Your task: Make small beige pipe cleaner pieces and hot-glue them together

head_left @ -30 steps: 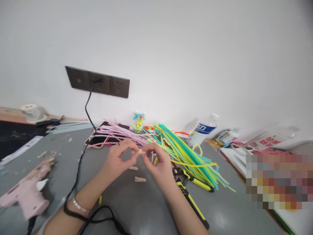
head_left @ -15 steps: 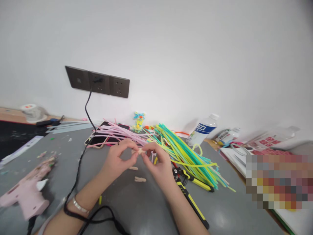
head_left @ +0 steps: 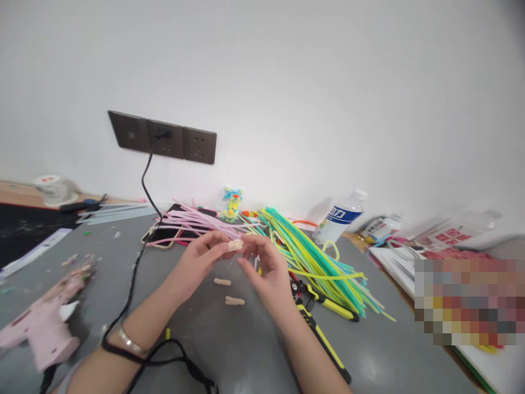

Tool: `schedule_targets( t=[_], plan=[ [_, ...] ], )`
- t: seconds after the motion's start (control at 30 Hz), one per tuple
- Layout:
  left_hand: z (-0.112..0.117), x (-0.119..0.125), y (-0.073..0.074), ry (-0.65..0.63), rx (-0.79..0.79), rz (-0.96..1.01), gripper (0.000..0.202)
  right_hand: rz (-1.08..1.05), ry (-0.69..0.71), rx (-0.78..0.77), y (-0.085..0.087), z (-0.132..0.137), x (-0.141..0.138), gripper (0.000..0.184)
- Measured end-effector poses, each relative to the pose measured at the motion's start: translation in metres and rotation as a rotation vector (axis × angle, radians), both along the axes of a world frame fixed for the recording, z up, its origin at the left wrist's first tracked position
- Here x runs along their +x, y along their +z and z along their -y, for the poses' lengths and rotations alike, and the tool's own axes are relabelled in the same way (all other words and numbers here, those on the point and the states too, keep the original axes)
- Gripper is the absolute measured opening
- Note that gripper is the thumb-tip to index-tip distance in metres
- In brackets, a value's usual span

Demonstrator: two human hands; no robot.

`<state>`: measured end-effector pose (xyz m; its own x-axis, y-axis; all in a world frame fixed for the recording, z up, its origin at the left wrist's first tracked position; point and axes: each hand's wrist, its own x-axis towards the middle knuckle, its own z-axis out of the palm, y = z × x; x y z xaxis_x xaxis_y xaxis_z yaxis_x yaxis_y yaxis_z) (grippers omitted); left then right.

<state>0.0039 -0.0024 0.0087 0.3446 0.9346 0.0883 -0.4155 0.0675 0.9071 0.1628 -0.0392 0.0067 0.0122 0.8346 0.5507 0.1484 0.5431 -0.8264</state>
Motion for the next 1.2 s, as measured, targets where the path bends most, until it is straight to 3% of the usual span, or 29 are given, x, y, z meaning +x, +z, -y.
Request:
schedule_targets(
  t=[0.27,0.43,0.67,0.9,1.2],
  plan=[
    [-0.0001,-0.0004,0.0024,-0.102,-0.104,0.057,0.02,-0.016,-0.008,-0.015,-0.0002,-0.0006,0.0002,0.028],
    [0.0001,-0.0006,-0.0011,-0.072,-0.09,0.017,0.023,-0.015,-0.026,-0.018,-0.0003,-0.0016,0.0005,0.025],
    [-0.0015,-0.0018,-0.0026,0.004,0.085,-0.129,0.021,0.008,-0.041,-0.043,0.0002,-0.0014,0.0004,0.019],
    [-0.0027,-0.0012,0.0009,0.095,0.29,-0.272,0.02,0.085,-0.072,0.026,-0.0003,-0.0013,0.0017,0.02],
    [-0.0037,-0.0019,-0.0047,0.131,0.417,-0.279,0.015,0.124,-0.064,0.043,-0.0021,-0.001,0.0023,0.009]
  ],
)
